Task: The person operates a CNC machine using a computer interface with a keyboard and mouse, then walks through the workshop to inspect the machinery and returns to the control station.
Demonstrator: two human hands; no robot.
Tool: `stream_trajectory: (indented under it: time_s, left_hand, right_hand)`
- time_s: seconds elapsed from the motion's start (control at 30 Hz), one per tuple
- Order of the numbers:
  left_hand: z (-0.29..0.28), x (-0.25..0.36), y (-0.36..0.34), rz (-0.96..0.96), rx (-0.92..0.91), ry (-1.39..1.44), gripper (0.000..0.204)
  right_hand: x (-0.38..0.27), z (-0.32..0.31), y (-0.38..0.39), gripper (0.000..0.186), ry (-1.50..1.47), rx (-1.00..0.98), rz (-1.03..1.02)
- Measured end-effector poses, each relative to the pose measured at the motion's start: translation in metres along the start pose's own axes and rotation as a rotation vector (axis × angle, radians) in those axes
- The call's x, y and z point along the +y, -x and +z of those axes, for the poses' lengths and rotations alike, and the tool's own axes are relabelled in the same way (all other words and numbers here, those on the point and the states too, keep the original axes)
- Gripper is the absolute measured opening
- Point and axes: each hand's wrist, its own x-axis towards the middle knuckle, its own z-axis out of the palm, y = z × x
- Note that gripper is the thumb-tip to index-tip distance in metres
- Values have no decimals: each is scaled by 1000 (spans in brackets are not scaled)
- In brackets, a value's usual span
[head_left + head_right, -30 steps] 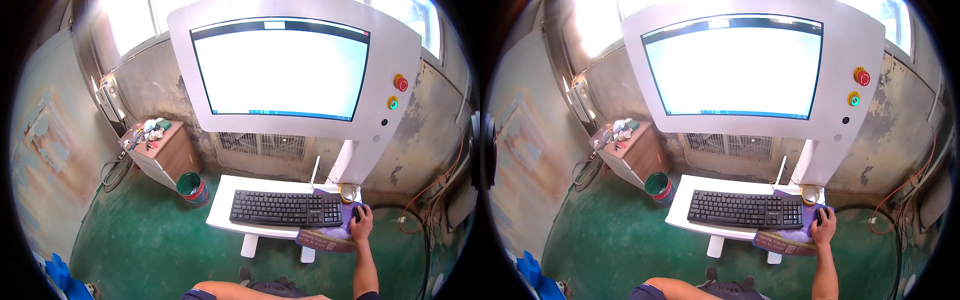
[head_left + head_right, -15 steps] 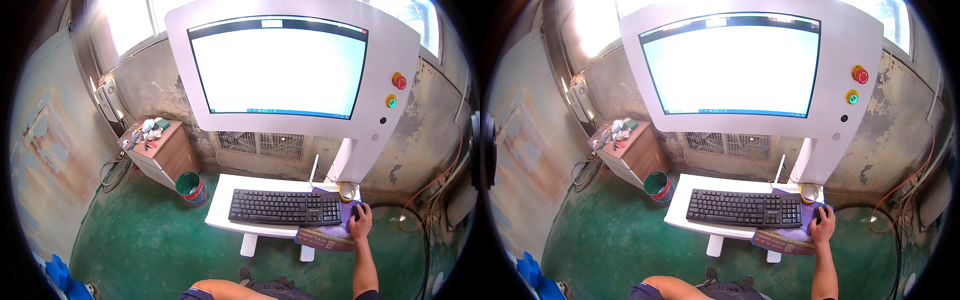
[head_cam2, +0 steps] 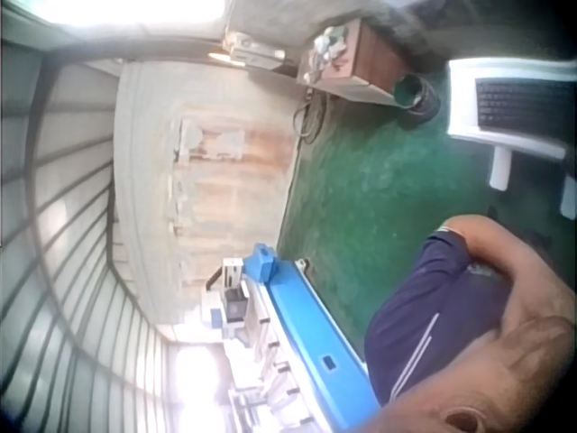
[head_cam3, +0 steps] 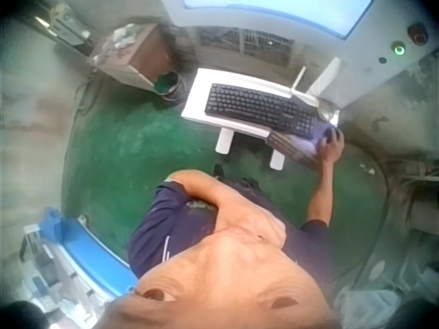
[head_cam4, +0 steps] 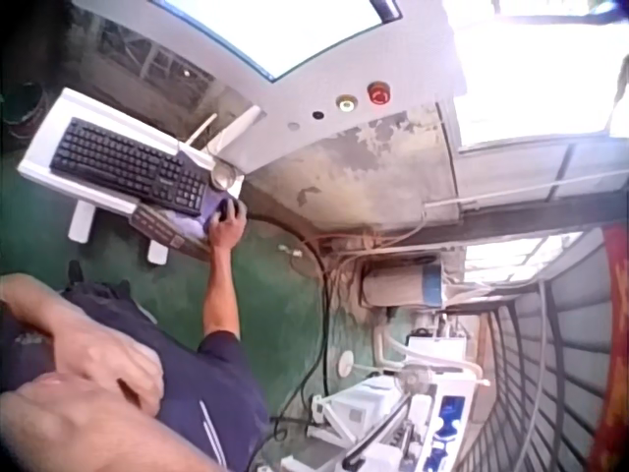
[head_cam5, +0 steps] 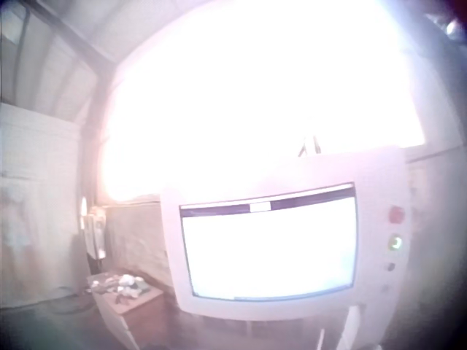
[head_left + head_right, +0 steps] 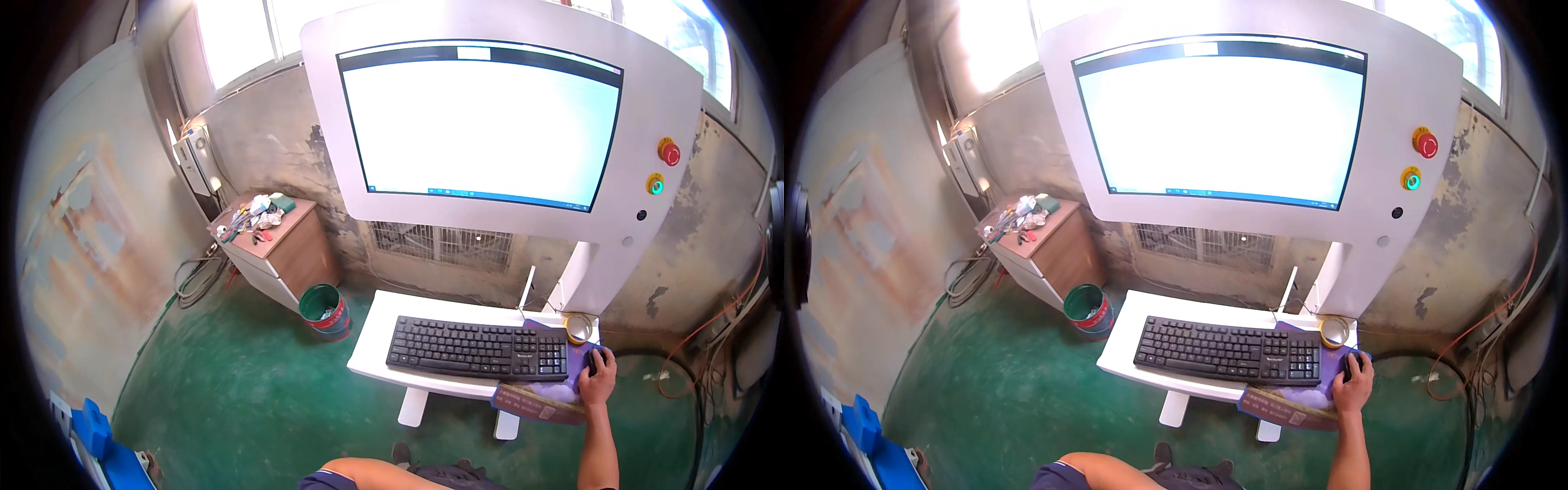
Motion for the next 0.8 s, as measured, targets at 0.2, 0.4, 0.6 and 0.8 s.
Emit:
stream_trajectory:
  time_s: [0.2,0.4,0.6,0.8]
  left_hand:
    - [0,-5,4,22,-12,28,49]
    - [-3,1,3,6,-1,18,37]
    - [-9,10,1,-78,-106,70,27]
    - [-2,12,1,-68,-74,32,30]
  right_hand:
    - [2,2,-1,42,-7,-6,5]
    - [1,2,-1,42,-10,-4,3]
    - [2,1,-1,42,2,-5,-6]
    - [-6,3,-3,41,-37,-33,-25]
